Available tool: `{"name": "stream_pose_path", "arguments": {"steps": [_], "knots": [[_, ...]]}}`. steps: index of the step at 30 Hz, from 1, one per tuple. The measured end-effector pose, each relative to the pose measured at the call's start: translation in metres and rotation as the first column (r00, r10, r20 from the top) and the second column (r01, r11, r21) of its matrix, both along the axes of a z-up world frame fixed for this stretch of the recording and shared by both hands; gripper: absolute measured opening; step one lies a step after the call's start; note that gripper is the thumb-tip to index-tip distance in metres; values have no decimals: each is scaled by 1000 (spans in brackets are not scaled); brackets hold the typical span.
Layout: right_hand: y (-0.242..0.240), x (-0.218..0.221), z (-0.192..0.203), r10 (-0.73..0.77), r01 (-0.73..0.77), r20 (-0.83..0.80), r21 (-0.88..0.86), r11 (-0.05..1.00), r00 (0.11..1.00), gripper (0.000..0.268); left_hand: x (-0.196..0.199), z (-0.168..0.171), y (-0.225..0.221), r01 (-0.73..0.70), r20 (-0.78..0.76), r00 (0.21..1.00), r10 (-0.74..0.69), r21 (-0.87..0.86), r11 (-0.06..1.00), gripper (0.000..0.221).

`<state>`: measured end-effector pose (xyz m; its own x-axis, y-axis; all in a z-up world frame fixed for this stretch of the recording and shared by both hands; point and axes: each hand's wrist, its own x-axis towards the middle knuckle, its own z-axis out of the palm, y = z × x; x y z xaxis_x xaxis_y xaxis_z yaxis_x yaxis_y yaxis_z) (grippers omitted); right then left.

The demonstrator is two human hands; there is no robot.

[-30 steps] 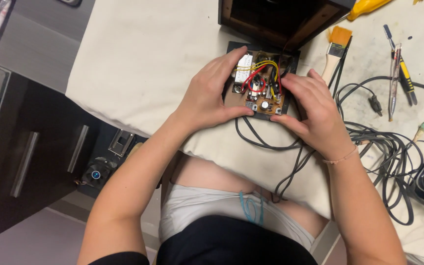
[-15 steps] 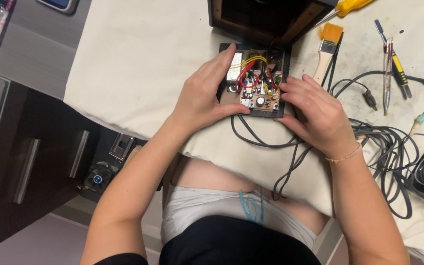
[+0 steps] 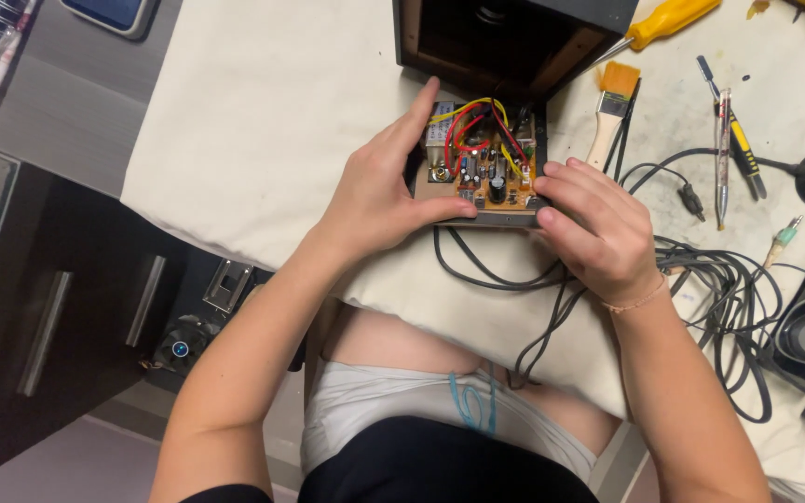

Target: Applying flux to a circuit board inside a speaker housing using a small brush and inspecting the components.

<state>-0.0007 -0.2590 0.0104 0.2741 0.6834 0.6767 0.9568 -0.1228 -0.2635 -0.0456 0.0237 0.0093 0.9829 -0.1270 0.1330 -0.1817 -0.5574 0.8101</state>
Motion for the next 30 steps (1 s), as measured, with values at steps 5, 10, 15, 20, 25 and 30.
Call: {"name": "stream_pose_path", "arguments": {"steps": [5, 10, 15, 20, 25, 30], "knots": [[15, 2, 14, -35, 34, 19, 36, 999, 999, 15, 5, 41, -2, -61, -213, 976, 42, -86, 994, 108], [15, 6, 8, -61, 61, 6, 73, 995, 998, 18, -7, 39, 5, -20, -127, 992, 4, -123, 992, 94], [18, 6, 12, -84, 89, -53, 105, 991, 995, 11, -19, -3, 13, 144, 415, 901, -124, -17, 989, 61], [27, 9, 9, -69, 92, -114, 201, 975, 991, 15, 1, -20, -10, 41, 467, 883, 55, -194, 980, 30], [30, 10, 3, -71, 115, -152, 302, 946, 986, 17, 8, -18, -17, 15, 459, 875, 153, -341, 940, 26], [28, 2, -3, -68, 108, -146, 286, 952, 987, 16, 5, -19, -12, 75, 515, 851, 104, -315, 946, 21]]}}
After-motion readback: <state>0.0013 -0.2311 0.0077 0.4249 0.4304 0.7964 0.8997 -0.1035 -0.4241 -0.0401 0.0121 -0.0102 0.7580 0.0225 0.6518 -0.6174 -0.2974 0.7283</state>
